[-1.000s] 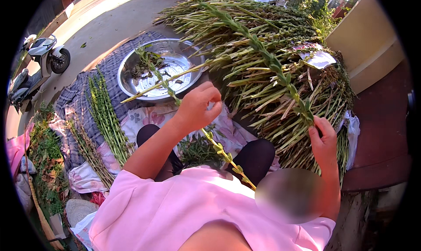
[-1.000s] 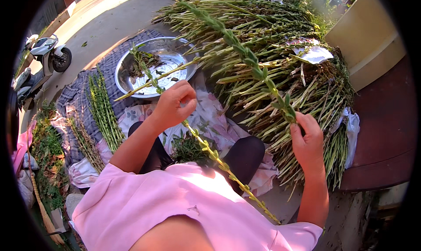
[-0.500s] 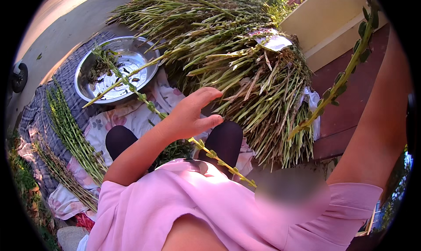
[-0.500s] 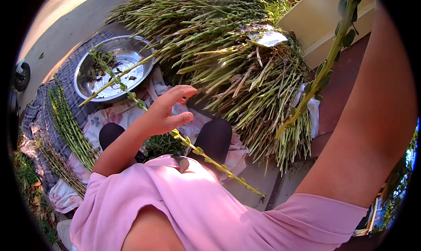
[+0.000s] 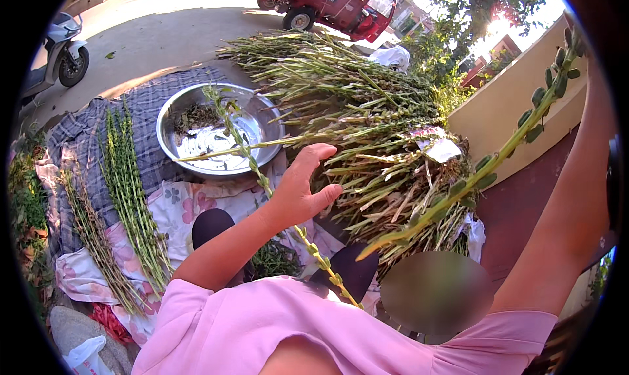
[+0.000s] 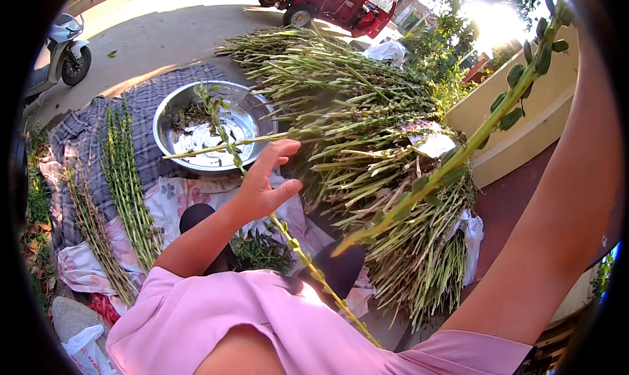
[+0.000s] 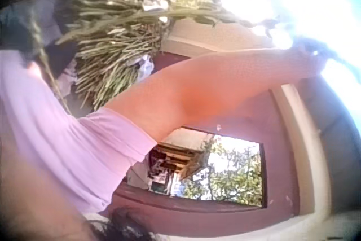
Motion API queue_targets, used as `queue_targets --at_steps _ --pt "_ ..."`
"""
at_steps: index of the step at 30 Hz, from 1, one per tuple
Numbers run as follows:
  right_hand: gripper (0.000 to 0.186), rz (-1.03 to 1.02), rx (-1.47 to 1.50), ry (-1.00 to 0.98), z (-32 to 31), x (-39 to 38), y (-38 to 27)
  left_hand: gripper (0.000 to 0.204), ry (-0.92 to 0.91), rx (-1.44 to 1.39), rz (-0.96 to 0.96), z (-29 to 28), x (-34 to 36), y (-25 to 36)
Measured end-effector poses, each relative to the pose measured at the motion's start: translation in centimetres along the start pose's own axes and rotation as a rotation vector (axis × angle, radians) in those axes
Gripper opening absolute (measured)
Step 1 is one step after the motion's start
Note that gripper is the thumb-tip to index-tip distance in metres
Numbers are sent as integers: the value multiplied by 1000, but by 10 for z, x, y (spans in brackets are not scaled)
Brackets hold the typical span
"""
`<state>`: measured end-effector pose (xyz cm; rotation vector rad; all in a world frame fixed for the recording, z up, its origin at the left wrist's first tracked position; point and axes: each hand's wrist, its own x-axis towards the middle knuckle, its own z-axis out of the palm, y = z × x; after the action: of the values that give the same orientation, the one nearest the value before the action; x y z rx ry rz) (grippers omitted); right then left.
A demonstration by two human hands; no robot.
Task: The person strips small green pods or buds from long stalks by hand and places the stripped stalks onto a pile.
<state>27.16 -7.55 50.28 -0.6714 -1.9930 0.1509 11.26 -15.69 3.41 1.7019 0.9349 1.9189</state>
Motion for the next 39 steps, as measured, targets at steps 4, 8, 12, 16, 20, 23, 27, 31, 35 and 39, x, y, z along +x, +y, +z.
queue_targets --at_steps 4,8,12,16,20,23,27,31,35,39 --pt "27 4 11 -94 36 -14 0 37 102 -79 -143 -1 12 -11" --pt "26 94 -42 -332 114 -73 18 34 79 -278 -278 -8 5 -12" --pt "20 -197 -277 -398 134 -173 72 25 399 -248 -25 -29 4 -8" --pt "22 -284 -486 -444 110 -268 98 25 690 186 158 -84 11 2" --pt "26 -265 -478 -465 89 -335 110 32 671 520 115 -108 20 -2" --pt "33 -228 -472 -472 81 -360 119 34 590 681 59 -109 15 -13" --pt "34 -171 -479 -443 72 -378 132 34 577 595 12 -101 12 -20" --pt "32 -164 -514 -434 63 -388 143 30 623 506 13 -94 18 -19" --pt "31 -185 -503 -428 59 -395 152 24 499 632 90 -92 27 -12" --pt "32 -204 -485 -405 56 -396 160 20 414 687 15 -92 34 -12"
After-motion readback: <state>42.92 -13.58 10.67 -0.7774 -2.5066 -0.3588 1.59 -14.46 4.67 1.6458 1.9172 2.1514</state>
